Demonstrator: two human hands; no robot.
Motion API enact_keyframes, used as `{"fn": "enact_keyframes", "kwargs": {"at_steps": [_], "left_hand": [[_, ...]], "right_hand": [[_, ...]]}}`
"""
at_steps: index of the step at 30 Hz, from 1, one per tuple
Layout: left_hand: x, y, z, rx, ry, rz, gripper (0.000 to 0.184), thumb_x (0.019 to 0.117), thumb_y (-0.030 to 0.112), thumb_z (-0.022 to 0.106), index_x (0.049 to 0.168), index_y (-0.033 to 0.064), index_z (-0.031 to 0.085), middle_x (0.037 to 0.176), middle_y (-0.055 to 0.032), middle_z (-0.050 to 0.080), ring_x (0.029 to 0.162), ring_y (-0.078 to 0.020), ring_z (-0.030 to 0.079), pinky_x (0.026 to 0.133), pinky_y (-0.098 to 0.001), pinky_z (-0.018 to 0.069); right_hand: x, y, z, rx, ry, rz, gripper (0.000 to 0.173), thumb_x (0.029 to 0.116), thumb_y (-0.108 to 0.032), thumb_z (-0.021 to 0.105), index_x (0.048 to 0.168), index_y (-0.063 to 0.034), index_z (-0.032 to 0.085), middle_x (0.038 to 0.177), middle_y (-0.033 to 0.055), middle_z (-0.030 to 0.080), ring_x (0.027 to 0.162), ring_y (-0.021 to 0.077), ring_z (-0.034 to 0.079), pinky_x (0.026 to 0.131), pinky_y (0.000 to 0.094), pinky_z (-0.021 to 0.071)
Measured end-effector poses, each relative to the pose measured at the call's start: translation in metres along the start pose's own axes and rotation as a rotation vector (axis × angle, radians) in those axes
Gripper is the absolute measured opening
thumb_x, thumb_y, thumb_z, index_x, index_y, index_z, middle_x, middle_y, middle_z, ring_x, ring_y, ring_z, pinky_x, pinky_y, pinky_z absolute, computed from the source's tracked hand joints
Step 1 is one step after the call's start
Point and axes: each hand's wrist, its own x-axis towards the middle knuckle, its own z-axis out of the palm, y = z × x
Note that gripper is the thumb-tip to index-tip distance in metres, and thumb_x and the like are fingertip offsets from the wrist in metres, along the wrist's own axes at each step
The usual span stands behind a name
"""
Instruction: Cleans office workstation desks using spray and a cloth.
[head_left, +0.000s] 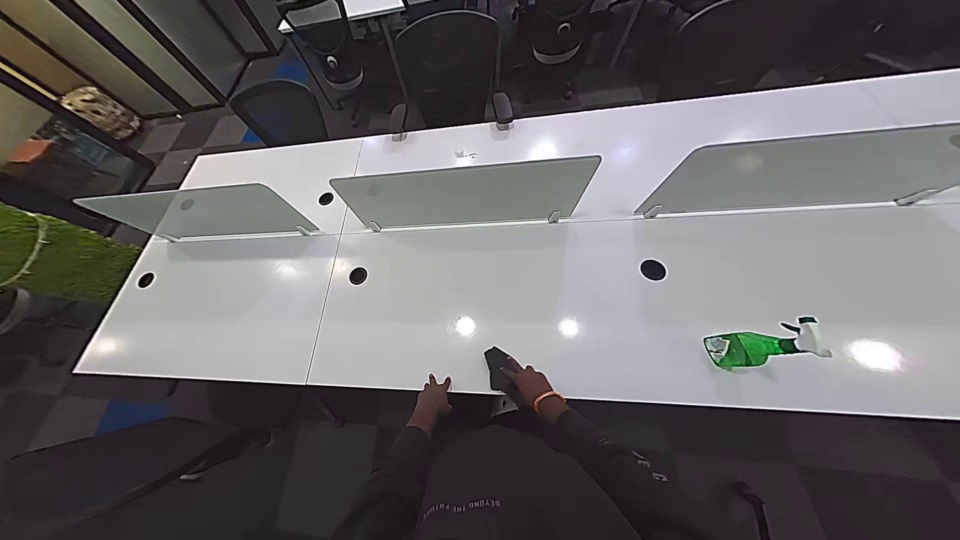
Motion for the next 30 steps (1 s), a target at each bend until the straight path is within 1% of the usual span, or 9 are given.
{"fn": "enact_keyframes", "kwargs": {"at_steps": [3, 7, 9, 11, 14, 19, 24, 27, 30], "left_hand": [[-0.005, -0.010, -0.001, 0.019, -0.004, 0.037, 0.087, 0.0882, 0.037, 0.074, 0.163, 0.0256, 0.031, 0.171, -0.0241, 0.014, 0.134, -0.0496, 0.052, 0.099, -0.0636, 0.0527], [-0.010, -0.025, -0.008, 0.021, -0.022, 0.090, 0.082, 0.0925, 0.036, 0.071, 0.163, 0.0204, 0.032, 0.170, -0.0222, 0.021, 0.137, -0.0475, 0.051, 0.104, -0.0649, 0.0493], [-0.009, -0.033, -0.007, -0.002, -0.018, 0.102, 0.082, 0.0927, 0.036, 0.070, 0.163, 0.0208, 0.031, 0.167, -0.0243, 0.026, 0.137, -0.0474, 0.052, 0.104, -0.0651, 0.0492], [-0.009, -0.040, -0.009, -0.015, -0.012, 0.097, 0.082, 0.0924, 0.035, 0.070, 0.164, 0.0219, 0.031, 0.168, -0.0232, 0.024, 0.138, -0.0494, 0.050, 0.103, -0.0671, 0.0490], [-0.007, -0.056, -0.014, 0.007, 0.006, 0.078, 0.081, 0.0925, 0.034, 0.070, 0.163, 0.0250, 0.031, 0.172, -0.0177, 0.016, 0.144, -0.0526, 0.040, 0.103, -0.0715, 0.0458], [0.005, -0.104, -0.036, 0.022, 0.043, 0.057, 0.081, 0.0914, 0.031, 0.072, 0.162, 0.0273, 0.034, 0.175, -0.0094, 0.011, 0.150, -0.0512, 0.031, 0.107, -0.0730, 0.0408], [0.015, -0.164, -0.062, 0.006, 0.055, 0.084, 0.087, 0.0886, 0.028, 0.074, 0.164, 0.0259, 0.030, 0.175, -0.0064, 0.008, 0.153, -0.0515, 0.024, 0.107, -0.0765, 0.0370], [0.022, -0.197, -0.074, 0.045, 0.087, 0.117, 0.091, 0.0870, 0.025, 0.074, 0.165, 0.0274, 0.026, 0.176, -0.0038, 0.006, 0.155, -0.0510, 0.017, 0.110, -0.0779, 0.0321], [0.043, -0.220, -0.079, 0.088, 0.145, 0.156, 0.092, 0.0876, 0.018, 0.073, 0.165, 0.0306, 0.026, 0.176, -0.0058, 0.005, 0.155, -0.0525, 0.015, 0.111, -0.0796, 0.0282]], "right_hand": [[-0.004, 0.048, -0.026, 0.070, 0.090, 0.159, 0.076, 0.0856, -0.024, 0.075, 0.156, -0.0312, 0.047, 0.168, 0.0060, 0.034, 0.126, 0.0524, 0.057, 0.087, 0.0711, 0.0531], [-0.011, 0.114, -0.048, 0.172, 0.255, 0.423, 0.076, 0.0846, -0.021, 0.075, 0.155, -0.0271, 0.048, 0.163, 0.0125, 0.041, 0.123, 0.0522, 0.059, 0.090, 0.0722, 0.0517], [-0.010, 0.129, -0.050, 0.207, 0.267, 0.535, 0.077, 0.0858, -0.019, 0.074, 0.157, -0.0253, 0.046, 0.165, 0.0125, 0.039, 0.124, 0.0509, 0.059, 0.091, 0.0700, 0.0522], [-0.004, 0.127, -0.051, 0.221, 0.264, 0.586, 0.080, 0.0845, -0.016, 0.074, 0.158, -0.0225, 0.043, 0.166, 0.0148, 0.036, 0.124, 0.0505, 0.060, 0.091, 0.0684, 0.0528], [0.011, 0.092, -0.050, 0.204, 0.247, 0.587, 0.082, 0.0850, -0.015, 0.073, 0.160, -0.0187, 0.040, 0.165, 0.0211, 0.034, 0.121, 0.0509, 0.061, 0.089, 0.0665, 0.0542], [0.064, 0.009, -0.062, 0.157, 0.192, 0.464, 0.085, 0.0832, -0.016, 0.074, 0.161, -0.0205, 0.038, 0.167, 0.0212, 0.030, 0.122, 0.0506, 0.060, 0.090, 0.0652, 0.0545], [0.122, -0.096, -0.072, 0.087, 0.120, 0.316, 0.086, 0.0832, -0.014, 0.074, 0.161, -0.0215, 0.038, 0.168, 0.0209, 0.026, 0.124, 0.0516, 0.058, 0.089, 0.0652, 0.0548], [0.135, -0.172, -0.050, 0.079, 0.043, 0.147, 0.082, 0.0859, -0.010, 0.070, 0.161, -0.0206, 0.038, 0.169, 0.0221, 0.022, 0.125, 0.0544, 0.056, 0.089, 0.0678, 0.0540], [0.123, -0.233, -0.012, 0.041, -0.041, 0.002, 0.078, 0.0893, -0.004, 0.065, 0.160, -0.0244, 0.040, 0.171, 0.0179, 0.020, 0.127, 0.0533, 0.054, 0.089, 0.0672, 0.0533]]}}
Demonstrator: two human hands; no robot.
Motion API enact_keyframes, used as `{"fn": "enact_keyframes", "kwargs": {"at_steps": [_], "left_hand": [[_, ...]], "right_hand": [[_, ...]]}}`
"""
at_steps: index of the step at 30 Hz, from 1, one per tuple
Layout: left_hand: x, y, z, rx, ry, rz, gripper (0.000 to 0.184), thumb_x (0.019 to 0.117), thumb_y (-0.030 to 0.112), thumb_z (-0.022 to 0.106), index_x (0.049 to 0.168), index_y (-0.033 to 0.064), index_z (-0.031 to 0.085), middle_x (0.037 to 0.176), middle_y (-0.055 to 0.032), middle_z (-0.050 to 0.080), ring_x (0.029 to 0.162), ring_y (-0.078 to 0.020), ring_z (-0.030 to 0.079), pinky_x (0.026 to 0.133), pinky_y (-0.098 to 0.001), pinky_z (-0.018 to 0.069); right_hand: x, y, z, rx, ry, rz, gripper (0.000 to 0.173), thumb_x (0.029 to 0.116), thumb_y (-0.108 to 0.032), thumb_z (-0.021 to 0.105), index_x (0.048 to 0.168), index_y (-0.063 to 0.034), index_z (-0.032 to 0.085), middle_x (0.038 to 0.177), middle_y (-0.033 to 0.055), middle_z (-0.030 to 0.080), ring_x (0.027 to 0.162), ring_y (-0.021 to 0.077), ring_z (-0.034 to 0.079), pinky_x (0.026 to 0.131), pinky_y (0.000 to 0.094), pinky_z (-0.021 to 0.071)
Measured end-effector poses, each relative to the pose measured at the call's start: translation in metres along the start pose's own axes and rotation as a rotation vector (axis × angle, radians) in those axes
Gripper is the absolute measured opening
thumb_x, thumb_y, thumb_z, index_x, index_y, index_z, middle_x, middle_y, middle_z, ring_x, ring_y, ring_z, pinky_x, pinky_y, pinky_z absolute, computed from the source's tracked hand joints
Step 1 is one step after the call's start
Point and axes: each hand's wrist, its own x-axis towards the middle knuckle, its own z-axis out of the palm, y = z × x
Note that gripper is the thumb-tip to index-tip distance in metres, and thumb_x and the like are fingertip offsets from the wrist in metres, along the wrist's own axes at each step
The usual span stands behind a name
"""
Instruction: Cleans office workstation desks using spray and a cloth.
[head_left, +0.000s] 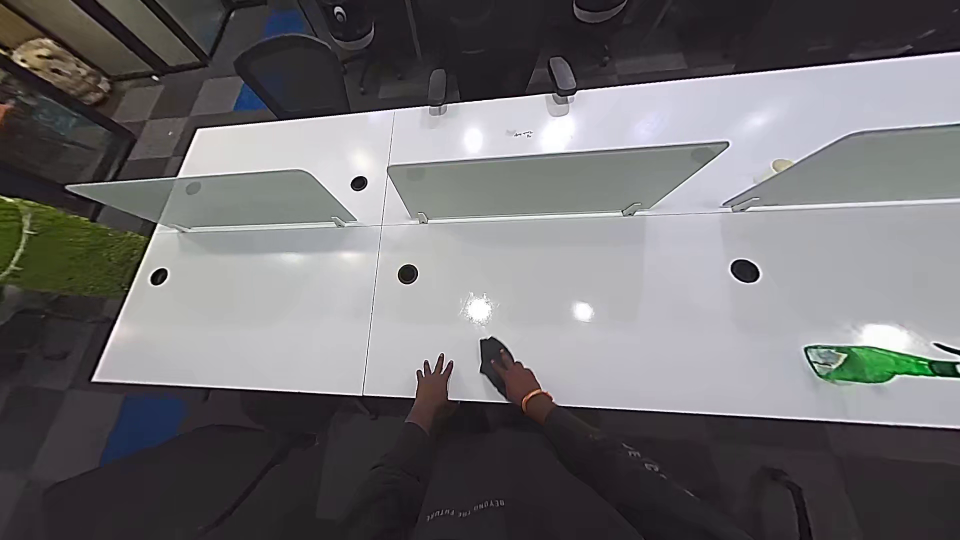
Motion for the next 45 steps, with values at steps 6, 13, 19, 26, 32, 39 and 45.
{"fn": "enact_keyframes", "kwargs": {"at_steps": [6, 13, 19, 26, 32, 39, 45], "left_hand": [[0.030, -0.020, -0.029, 0.048, 0.022, 0.021, 0.090, 0.0869, 0.014, 0.070, 0.165, 0.0287, 0.027, 0.175, -0.0099, 0.004, 0.154, -0.0538, 0.014, 0.113, -0.0780, 0.0266], [0.044, -0.032, -0.050, 0.071, -0.038, 0.069, 0.094, 0.0853, 0.017, 0.073, 0.165, 0.0288, 0.025, 0.175, -0.0114, 0.001, 0.153, -0.0561, 0.017, 0.109, -0.0783, 0.0316], [0.049, -0.041, -0.063, 0.099, -0.124, 0.130, 0.102, 0.0818, 0.022, 0.078, 0.166, 0.0291, 0.022, 0.175, -0.0118, -0.001, 0.151, -0.0586, 0.018, 0.105, -0.0791, 0.0357], [0.056, -0.044, -0.089, 0.069, -0.209, 0.164, 0.088, 0.0855, 0.029, 0.077, 0.162, 0.0292, 0.034, 0.175, -0.0123, 0.007, 0.145, -0.0546, 0.036, 0.105, -0.0815, 0.0345], [0.058, -0.042, -0.084, 0.077, -0.139, 0.131, 0.095, 0.0836, 0.028, 0.078, 0.164, 0.0317, 0.027, 0.175, -0.0115, 0.006, 0.143, -0.0574, 0.037, 0.105, -0.0818, 0.0329], [0.061, -0.029, -0.082, 0.080, -0.102, 0.087, 0.102, 0.0818, 0.022, 0.078, 0.166, 0.0354, 0.021, 0.175, -0.0144, -0.002, 0.141, -0.0630, 0.035, 0.106, -0.0836, 0.0285], [0.070, -0.034, -0.090, 0.071, -0.077, 0.078, 0.100, 0.0821, 0.022, 0.076, 0.165, 0.0375, 0.022, 0.175, -0.0090, -0.001, 0.142, -0.0616, 0.035, 0.106, -0.0846, 0.0262]], "right_hand": [[-0.030, 0.025, 0.019, -0.014, 0.001, 0.118, 0.072, 0.0906, -0.021, 0.069, 0.156, -0.0364, 0.045, 0.172, 0.0012, 0.026, 0.126, 0.0503, 0.056, 0.085, 0.0664, 0.0543], [-0.055, 0.095, -0.007, 0.114, 0.152, 0.639, 0.084, 0.0813, -0.018, 0.077, 0.158, -0.0295, 0.044, 0.168, 0.0100, 0.032, 0.125, 0.0515, 0.058, 0.086, 0.0679, 0.0546], [-0.020, 0.020, 0.000, 0.172, 0.115, 0.549, 0.090, 0.0815, -0.013, 0.075, 0.162, -0.0265, 0.037, 0.171, 0.0153, 0.022, 0.123, 0.0508, 0.059, 0.087, 0.0652, 0.0562], [0.014, -0.059, 0.001, 0.050, -0.016, 0.269, 0.091, 0.0799, -0.009, 0.076, 0.161, -0.0265, 0.038, 0.172, 0.0176, 0.019, 0.126, 0.0516, 0.057, 0.089, 0.0644, 0.0558], [0.010, -0.051, -0.010, 0.019, 0.000, 0.314, 0.091, 0.0789, -0.006, 0.076, 0.159, -0.0334, 0.042, 0.172, 0.0092, 0.024, 0.123, 0.0507, 0.058, 0.086, 0.0662, 0.0555], [0.018, -0.036, -0.014, 0.053, 0.033, 0.394, 0.095, 0.0762, -0.008, 0.079, 0.159, -0.0344, 0.041, 0.172, 0.0049, 0.025, 0.124, 0.0490, 0.059, 0.084, 0.0659, 0.0563], [0.016, -0.008, -0.031, 0.106, 0.150, 0.454, 0.089, 0.0809, -0.012, 0.076, 0.159, -0.0337, 0.041, 0.171, 0.0019, 0.029, 0.126, 0.0460, 0.059, 0.086, 0.0633, 0.0562]]}}
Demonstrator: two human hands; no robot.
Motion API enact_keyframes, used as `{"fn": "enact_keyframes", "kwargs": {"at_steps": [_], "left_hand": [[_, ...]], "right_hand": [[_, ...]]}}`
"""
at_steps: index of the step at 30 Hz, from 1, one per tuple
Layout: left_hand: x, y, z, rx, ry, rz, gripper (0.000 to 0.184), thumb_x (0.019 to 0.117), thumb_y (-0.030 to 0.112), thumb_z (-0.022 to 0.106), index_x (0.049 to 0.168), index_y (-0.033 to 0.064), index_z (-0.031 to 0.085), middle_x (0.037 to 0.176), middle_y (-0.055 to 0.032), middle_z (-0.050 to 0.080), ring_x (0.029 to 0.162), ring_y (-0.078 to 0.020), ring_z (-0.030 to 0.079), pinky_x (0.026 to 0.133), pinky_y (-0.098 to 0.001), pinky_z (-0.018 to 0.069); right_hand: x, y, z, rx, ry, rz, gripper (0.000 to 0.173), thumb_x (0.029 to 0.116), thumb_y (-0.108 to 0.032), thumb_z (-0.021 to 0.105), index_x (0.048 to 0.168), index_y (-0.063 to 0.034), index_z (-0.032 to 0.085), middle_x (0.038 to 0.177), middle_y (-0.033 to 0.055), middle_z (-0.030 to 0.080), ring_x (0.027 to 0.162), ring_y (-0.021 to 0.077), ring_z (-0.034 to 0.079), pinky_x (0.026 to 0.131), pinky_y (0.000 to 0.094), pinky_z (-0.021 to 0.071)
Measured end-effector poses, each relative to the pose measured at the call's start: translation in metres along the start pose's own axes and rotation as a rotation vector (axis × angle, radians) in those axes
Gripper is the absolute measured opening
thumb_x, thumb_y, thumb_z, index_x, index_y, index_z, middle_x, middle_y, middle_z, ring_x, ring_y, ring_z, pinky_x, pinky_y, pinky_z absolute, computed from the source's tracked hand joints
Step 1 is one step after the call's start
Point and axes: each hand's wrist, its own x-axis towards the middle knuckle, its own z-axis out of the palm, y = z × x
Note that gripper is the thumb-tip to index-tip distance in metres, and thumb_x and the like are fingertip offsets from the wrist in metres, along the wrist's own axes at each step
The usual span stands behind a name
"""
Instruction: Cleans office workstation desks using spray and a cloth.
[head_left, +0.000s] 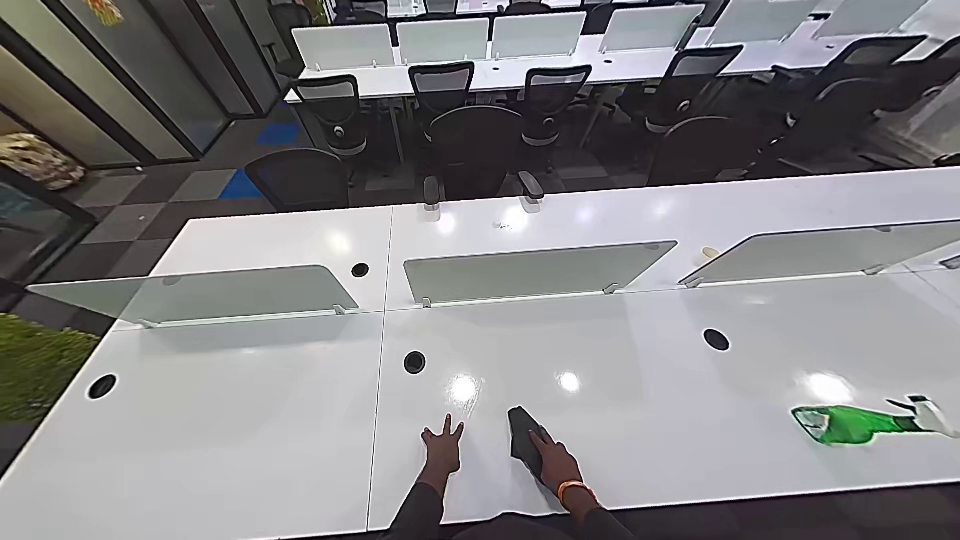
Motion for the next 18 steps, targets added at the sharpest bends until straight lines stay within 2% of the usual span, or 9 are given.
{"fn": "enact_keyframes", "kwargs": {"at_steps": [3, 6, 9, 11, 14, 16, 18], "left_hand": [[0.009, -0.001, -0.012, -0.010, 0.019, -0.031, 0.100, 0.0829, 0.021, 0.076, 0.165, 0.0386, 0.021, 0.175, -0.0073, -0.003, 0.144, -0.0615, 0.031, 0.107, -0.0848, 0.0250], [0.017, 0.001, -0.027, -0.051, 0.027, -0.068, 0.101, 0.0832, 0.022, 0.077, 0.165, 0.0380, 0.021, 0.175, -0.0097, -0.003, 0.143, -0.0631, 0.032, 0.106, -0.0859, 0.0239], [0.034, 0.003, -0.040, -0.076, 0.058, -0.113, 0.104, 0.0827, 0.030, 0.080, 0.166, 0.0397, 0.017, 0.174, -0.0132, -0.008, 0.142, -0.0653, 0.031, 0.107, -0.0848, 0.0232], [0.045, 0.011, -0.048, -0.089, 0.084, -0.154, 0.112, 0.0789, 0.038, 0.084, 0.165, 0.0425, 0.013, 0.173, -0.0159, -0.012, 0.141, -0.0671, 0.029, 0.110, -0.0825, 0.0216], [0.059, 0.025, -0.048, -0.061, 0.130, -0.237, 0.126, 0.0705, 0.046, 0.090, 0.165, 0.0443, 0.007, 0.171, -0.0224, -0.015, 0.139, -0.0696, 0.030, 0.110, -0.0815, 0.0225], [0.067, 0.031, -0.046, -0.045, 0.172, -0.279, 0.133, 0.0646, 0.044, 0.094, 0.165, 0.0447, 0.006, 0.171, -0.0250, -0.015, 0.136, -0.0713, 0.031, 0.109, -0.0809, 0.0244], [0.072, 0.033, -0.047, -0.029, 0.182, -0.301, 0.140, 0.0588, 0.042, 0.097, 0.165, 0.0465, 0.006, 0.171, -0.0256, -0.014, 0.135, -0.0716, 0.032, 0.109, -0.0797, 0.0254]], "right_hand": [[0.019, 0.017, -0.018, 0.021, 0.035, 0.049, 0.087, 0.0813, -0.012, 0.075, 0.159, -0.0329, 0.042, 0.170, 0.0038, 0.031, 0.125, 0.0471, 0.059, 0.086, 0.0644, 0.0561], [0.039, 0.028, -0.033, 0.037, 0.015, 0.075, 0.088, 0.0813, -0.010, 0.075, 0.160, -0.0307, 0.041, 0.170, 0.0062, 0.029, 0.125, 0.0493, 0.058, 0.088, 0.0671, 0.0543], [0.057, 0.021, -0.041, 0.029, -0.020, 0.052, 0.092, 0.0811, -0.009, 0.074, 0.162, -0.0293, 0.036, 0.172, 0.0068, 0.023, 0.124, 0.0482, 0.059, 0.087, 0.0642, 0.0558], [0.067, 0.014, -0.050, 0.022, -0.046, 0.033, 0.094, 0.0824, -0.011, 0.073, 0.164, -0.0274, 0.030, 0.173, 0.0095, 0.019, 0.123, 0.0495, 0.059, 0.085, 0.0640, 0.0566], [0.089, 0.005, -0.064, -0.009, -0.076, 0.005, 0.095, 0.0894, -0.029, 0.077, 0.166, -0.0232, 0.022, 0.174, 0.0127, 0.013, 0.124, 0.0496, 0.059, 0.088, 0.0626, 0.0562], [0.110, -0.003, -0.076, -0.036, -0.069, 0.000, 0.101, 0.0882, -0.034, 0.079, 0.167, -0.0203, 0.018, 0.174, 0.0145, 0.011, 0.124, 0.0497, 0.058, 0.088, 0.0620, 0.0562], [0.134, -0.012, -0.090, -0.049, -0.043, -0.001, 0.103, 0.0871, -0.033, 0.081, 0.167, -0.0172, 0.018, 0.173, 0.0168, 0.011, 0.123, 0.0503, 0.059, 0.087, 0.0618, 0.0565]]}}
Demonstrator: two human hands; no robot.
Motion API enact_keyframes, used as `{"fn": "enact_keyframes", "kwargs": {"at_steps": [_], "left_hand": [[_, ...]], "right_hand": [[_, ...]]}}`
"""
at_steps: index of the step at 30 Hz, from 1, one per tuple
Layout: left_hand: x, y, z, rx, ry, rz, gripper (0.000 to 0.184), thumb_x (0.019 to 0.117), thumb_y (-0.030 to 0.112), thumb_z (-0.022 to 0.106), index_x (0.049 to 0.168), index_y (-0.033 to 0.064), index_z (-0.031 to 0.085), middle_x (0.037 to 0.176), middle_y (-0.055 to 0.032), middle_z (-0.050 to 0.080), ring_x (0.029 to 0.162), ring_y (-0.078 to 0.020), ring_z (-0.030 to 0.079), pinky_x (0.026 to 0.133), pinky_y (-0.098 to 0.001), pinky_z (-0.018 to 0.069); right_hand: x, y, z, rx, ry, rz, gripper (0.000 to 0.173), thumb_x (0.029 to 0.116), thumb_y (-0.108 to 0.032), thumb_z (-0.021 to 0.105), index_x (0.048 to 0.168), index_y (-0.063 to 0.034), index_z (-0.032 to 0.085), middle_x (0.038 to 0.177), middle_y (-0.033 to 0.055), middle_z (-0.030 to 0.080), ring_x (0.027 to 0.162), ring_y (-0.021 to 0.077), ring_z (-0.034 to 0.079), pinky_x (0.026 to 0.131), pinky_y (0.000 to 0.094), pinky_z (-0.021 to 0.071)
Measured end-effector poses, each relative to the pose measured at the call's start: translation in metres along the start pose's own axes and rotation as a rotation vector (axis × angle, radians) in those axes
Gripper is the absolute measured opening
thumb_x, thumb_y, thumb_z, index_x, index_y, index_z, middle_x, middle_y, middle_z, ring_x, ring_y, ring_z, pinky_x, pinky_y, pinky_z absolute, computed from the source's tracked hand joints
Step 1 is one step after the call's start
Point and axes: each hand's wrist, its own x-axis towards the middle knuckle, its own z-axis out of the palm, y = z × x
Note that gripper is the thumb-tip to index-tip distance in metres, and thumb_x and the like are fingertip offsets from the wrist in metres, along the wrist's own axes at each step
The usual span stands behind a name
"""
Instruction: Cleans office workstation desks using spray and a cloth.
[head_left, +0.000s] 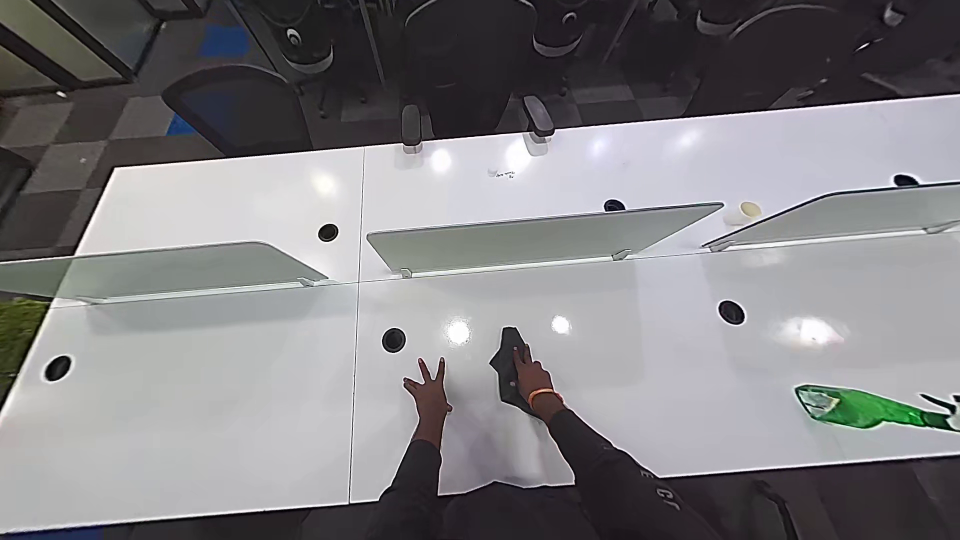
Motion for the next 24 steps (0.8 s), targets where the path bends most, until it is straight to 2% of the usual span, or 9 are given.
{"fn": "enact_keyframes", "kwargs": {"at_steps": [2, 6, 12, 14, 16, 18, 21, 24], "left_hand": [[0.002, -0.002, -0.003, 0.004, 0.000, -0.003, 0.143, 0.0548, 0.041, 0.099, 0.164, 0.0486, 0.007, 0.171, -0.0258, -0.014, 0.136, -0.0722, 0.030, 0.111, -0.0791, 0.0235], [0.006, -0.003, -0.006, -0.006, -0.014, 0.003, 0.143, 0.0537, 0.041, 0.099, 0.163, 0.0512, 0.007, 0.171, -0.0236, -0.014, 0.139, -0.0719, 0.026, 0.113, -0.0787, 0.0211], [0.008, -0.003, -0.008, -0.031, -0.011, -0.003, 0.142, 0.0520, 0.037, 0.100, 0.162, 0.0542, 0.011, 0.171, -0.0225, -0.014, 0.140, -0.0717, 0.024, 0.115, -0.0773, 0.0200], [0.009, -0.002, -0.007, -0.040, -0.011, -0.007, 0.144, 0.0499, 0.035, 0.100, 0.162, 0.0545, 0.011, 0.172, -0.0221, -0.014, 0.141, -0.0714, 0.024, 0.114, -0.0778, 0.0204], [0.011, -0.002, -0.006, -0.043, -0.018, -0.011, 0.147, 0.0485, 0.036, 0.101, 0.161, 0.0551, 0.009, 0.171, -0.0216, -0.016, 0.141, -0.0709, 0.023, 0.115, -0.0778, 0.0200], [0.012, -0.003, -0.005, -0.053, -0.009, -0.013, 0.149, 0.0470, 0.036, 0.101, 0.161, 0.0558, 0.008, 0.171, -0.0207, -0.018, 0.142, -0.0709, 0.022, 0.115, -0.0780, 0.0187], [0.012, -0.002, -0.006, -0.071, 0.001, -0.017, 0.147, 0.0480, 0.036, 0.101, 0.161, 0.0570, 0.008, 0.171, -0.0194, -0.019, 0.142, -0.0712, 0.020, 0.116, -0.0774, 0.0179], [0.010, -0.002, -0.006, -0.079, 0.012, -0.020, 0.145, 0.0491, 0.036, 0.100, 0.160, 0.0579, 0.010, 0.172, -0.0195, -0.016, 0.142, -0.0708, 0.020, 0.115, -0.0774, 0.0189]], "right_hand": [[0.024, -0.012, -0.019, -0.002, 0.011, -0.002, 0.103, 0.0875, -0.032, 0.081, 0.167, -0.0146, 0.017, 0.173, 0.0191, 0.010, 0.124, 0.0510, 0.058, 0.088, 0.0613, 0.0562], [0.074, -0.034, -0.062, 0.013, 0.051, 0.010, 0.102, 0.0890, -0.033, 0.079, 0.166, -0.0106, 0.017, 0.172, 0.0236, 0.008, 0.125, 0.0507, 0.057, 0.090, 0.0596, 0.0558], [0.134, -0.078, -0.114, 0.042, 0.116, -0.019, 0.102, 0.0898, -0.034, 0.078, 0.166, -0.0067, 0.015, 0.173, 0.0199, 0.003, 0.134, 0.0505, 0.050, 0.094, 0.0620, 0.0529], [0.145, -0.099, -0.120, 0.037, 0.136, -0.076, 0.096, 0.0906, -0.028, 0.077, 0.165, -0.0055, 0.020, 0.173, 0.0192, 0.006, 0.138, 0.0499, 0.045, 0.097, 0.0643, 0.0505], [0.146, -0.125, -0.122, 0.031, 0.149, -0.163, 0.087, 0.0909, -0.016, 0.073, 0.163, -0.0046, 0.025, 0.173, 0.0184, 0.010, 0.144, 0.0502, 0.039, 0.100, 0.0683, 0.0469], [0.137, -0.153, -0.121, 0.002, 0.135, -0.272, 0.081, 0.0907, -0.003, 0.066, 0.163, -0.0070, 0.028, 0.172, 0.0189, 0.016, 0.144, 0.0532, 0.038, 0.101, 0.0727, 0.0447], [0.124, -0.183, -0.107, -0.084, 0.136, -0.481, 0.069, 0.0977, -0.001, 0.055, 0.162, -0.0157, 0.035, 0.170, 0.0169, 0.025, 0.143, 0.0564, 0.038, 0.102, 0.0763, 0.0419], [0.115, -0.192, -0.094, -0.183, 0.064, -0.620, 0.072, 0.0957, -0.001, 0.058, 0.161, -0.0251, 0.038, 0.171, 0.0136, 0.022, 0.144, 0.0589, 0.032, 0.106, 0.0796, 0.0344]]}}
